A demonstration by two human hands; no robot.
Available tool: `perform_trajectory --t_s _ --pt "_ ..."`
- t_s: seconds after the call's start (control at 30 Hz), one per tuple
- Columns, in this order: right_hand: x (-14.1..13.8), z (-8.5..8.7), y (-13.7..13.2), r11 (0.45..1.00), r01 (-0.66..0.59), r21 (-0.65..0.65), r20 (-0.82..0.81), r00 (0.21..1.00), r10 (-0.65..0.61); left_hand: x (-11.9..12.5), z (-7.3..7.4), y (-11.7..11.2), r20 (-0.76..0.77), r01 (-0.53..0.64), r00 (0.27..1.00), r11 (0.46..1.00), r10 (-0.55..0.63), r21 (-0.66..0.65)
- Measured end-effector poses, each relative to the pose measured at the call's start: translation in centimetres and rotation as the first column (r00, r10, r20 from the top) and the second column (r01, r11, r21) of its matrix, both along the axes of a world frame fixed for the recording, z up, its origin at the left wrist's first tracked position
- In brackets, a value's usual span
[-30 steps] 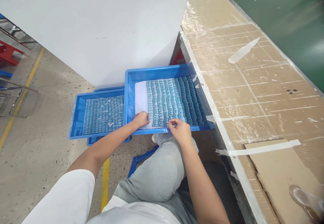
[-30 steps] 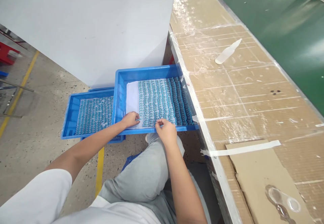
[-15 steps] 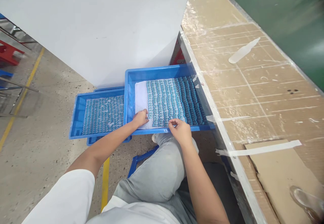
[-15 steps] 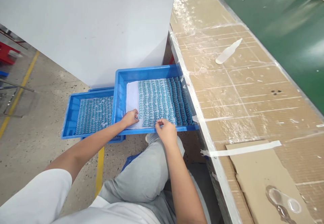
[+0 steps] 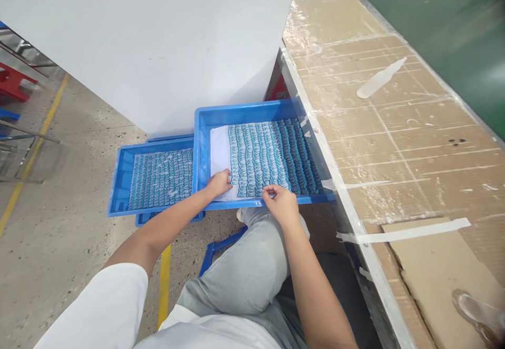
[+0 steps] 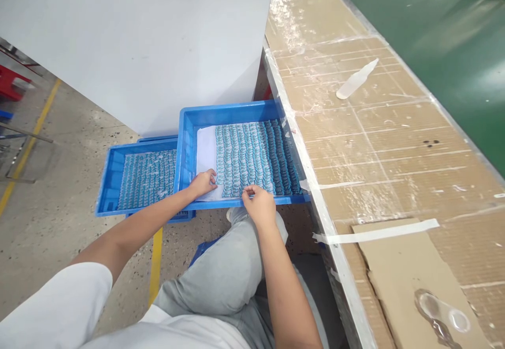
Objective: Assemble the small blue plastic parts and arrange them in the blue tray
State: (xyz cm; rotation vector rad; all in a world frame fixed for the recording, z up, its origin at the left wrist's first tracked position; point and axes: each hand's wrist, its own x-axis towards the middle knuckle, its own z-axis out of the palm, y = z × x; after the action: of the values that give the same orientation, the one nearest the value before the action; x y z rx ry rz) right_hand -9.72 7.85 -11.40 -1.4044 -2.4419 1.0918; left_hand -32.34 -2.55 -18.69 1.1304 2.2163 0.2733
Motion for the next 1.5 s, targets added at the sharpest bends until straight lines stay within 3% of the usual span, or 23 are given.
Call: perform_trajectory --t_s 1.3,1.5 --pt "-0.1 0.3 0.0 1.0 0.004 -0.01 0.015 1.0 -0.004 0.7 0.7 1.0 -0.01 -0.048 0.999 0.999 0.048 -0.015" --pt "0.0 0.2 0.1 1.0 0.006 -0.01 0.009 1.0 -0.006 -0.2 0.7 0.9 -0.04 -0.062 0.997 0.998 0.061 -0.012"
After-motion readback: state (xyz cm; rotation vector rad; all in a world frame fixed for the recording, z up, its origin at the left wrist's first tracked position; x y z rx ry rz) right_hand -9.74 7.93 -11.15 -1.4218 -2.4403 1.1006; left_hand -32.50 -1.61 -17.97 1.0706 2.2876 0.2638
